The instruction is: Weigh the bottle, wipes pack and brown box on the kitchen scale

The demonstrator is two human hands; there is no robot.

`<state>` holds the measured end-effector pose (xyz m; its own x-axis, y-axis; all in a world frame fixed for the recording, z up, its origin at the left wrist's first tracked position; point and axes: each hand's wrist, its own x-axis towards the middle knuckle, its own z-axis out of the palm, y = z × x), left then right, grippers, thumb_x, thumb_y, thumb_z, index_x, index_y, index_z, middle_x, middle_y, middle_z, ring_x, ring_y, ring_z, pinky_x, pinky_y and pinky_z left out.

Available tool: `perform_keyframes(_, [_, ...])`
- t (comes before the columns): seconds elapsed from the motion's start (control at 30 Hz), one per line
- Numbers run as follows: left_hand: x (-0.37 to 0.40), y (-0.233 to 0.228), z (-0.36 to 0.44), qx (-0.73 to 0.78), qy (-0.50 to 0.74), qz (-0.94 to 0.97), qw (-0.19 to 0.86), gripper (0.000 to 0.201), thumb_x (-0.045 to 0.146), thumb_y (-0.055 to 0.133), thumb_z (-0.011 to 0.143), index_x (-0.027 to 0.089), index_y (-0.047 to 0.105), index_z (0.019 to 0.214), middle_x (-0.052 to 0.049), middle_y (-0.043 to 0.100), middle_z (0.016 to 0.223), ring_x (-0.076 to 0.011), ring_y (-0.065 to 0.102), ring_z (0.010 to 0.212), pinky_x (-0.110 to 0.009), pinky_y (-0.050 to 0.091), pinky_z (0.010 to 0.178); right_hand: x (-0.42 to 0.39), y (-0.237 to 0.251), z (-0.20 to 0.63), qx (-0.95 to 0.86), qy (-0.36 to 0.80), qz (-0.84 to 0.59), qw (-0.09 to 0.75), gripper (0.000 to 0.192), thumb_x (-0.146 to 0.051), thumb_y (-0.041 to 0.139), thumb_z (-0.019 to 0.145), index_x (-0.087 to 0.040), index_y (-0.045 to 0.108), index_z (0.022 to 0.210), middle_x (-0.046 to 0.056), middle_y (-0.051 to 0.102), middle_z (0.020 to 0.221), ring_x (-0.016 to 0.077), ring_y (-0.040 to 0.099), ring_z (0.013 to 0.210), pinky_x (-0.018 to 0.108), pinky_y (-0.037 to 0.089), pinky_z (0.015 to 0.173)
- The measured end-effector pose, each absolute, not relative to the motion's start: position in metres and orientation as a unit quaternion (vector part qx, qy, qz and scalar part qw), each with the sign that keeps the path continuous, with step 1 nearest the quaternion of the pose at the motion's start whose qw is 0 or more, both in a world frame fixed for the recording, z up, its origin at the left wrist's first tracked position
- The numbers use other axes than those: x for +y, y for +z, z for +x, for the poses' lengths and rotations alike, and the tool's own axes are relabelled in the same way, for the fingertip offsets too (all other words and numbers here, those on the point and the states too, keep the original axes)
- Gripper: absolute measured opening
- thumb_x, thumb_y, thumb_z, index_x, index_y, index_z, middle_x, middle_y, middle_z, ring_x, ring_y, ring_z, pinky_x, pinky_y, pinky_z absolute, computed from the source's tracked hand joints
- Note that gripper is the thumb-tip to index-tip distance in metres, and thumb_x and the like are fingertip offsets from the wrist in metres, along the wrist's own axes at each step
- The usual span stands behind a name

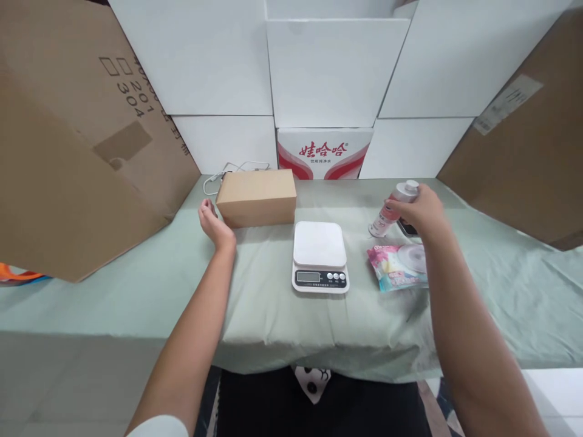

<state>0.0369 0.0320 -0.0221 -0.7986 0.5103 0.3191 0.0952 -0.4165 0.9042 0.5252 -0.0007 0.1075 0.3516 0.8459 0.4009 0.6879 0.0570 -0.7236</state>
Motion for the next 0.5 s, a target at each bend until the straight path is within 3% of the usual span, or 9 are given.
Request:
perform_keyframes(0.07, [0.031,-0.020,0.038,0.526,0.789,0.287,0.134,0.083,0.081,0.033,0.099,0.015,0.059,0.142,-0.026,0.057,0.160,-0.0288,0.051,0.157,-0.046,0.038,0.133,-0.009,0.115,0.507,-0.523,0.090,-0.726,0.437,0.037,-0.029,0.093,0.061,-0.024,0.061,0.080,0.001,0.064,0.075,0.0203,0.057,0.075,0.043,0.048,0.076])
perform_keyframes(0.27, [0.025,-0.014,0.046,0.521,0.791,0.291,0.136,0.077,0.075,0.033,0.103,0.014,0.060,0.141,-0.024,0.060,0.157,-0.0274,0.057,0.153,-0.042,0.043,0.129,-0.034,0.143,0.439,-0.592,0.062,-0.601,0.534,0.042,-0.039,0.091,0.070,-0.021,0.063,0.095,0.002,0.070,0.089,0.0202,0.062,0.080,0.044,0.054,0.082])
perform_keyframes(0.5, [0.023,-0.011,0.048,0.508,0.798,0.287,0.149,0.062,0.063,0.033,0.108,0.016,0.062,0.138,-0.021,0.062,0.156,-0.0243,0.059,0.150,-0.039,0.044,0.127,-0.042,0.123,0.362,-0.682,0.145,-0.477,0.535,0.054,-0.043,0.088,0.078,-0.024,0.066,0.124,0.006,0.077,0.112,0.0258,0.071,0.096,0.043,0.060,0.085])
